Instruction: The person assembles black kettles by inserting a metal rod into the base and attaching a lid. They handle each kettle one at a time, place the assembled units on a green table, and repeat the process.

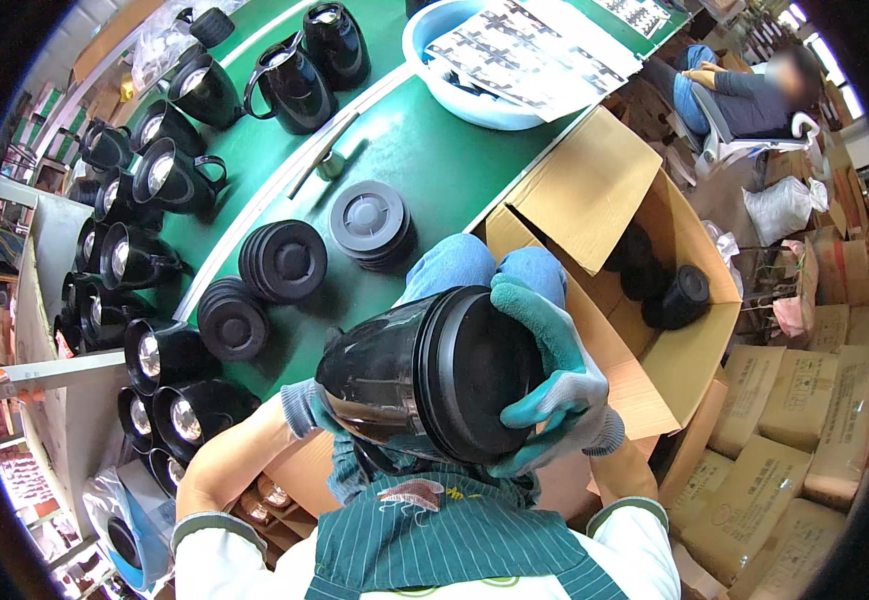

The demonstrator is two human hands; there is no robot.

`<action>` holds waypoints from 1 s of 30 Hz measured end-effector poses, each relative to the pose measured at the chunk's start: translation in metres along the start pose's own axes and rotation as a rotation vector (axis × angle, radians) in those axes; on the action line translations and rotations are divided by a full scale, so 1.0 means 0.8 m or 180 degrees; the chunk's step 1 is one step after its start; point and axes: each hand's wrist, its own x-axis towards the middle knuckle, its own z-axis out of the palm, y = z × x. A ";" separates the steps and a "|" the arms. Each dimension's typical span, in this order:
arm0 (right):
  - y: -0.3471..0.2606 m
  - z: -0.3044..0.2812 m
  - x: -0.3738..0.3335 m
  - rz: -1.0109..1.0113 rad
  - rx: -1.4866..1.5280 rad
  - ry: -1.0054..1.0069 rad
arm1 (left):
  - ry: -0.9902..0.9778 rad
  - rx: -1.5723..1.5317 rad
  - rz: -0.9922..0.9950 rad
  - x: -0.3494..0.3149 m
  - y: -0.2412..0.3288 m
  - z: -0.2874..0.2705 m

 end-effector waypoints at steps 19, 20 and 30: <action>0.061 0.004 -0.107 0.1475 -0.1049 -0.0008 | 0.1620 0.4135 0.1997 -0.010 0.098 -0.046; 0.065 0.006 -0.104 0.0971 -0.1863 -0.0308 | 0.1439 0.4415 0.2134 -0.009 0.107 -0.043; 0.007 0.043 -0.037 0.1118 0.0040 0.0587 | 0.2053 0.1225 0.0269 -0.026 0.010 -0.042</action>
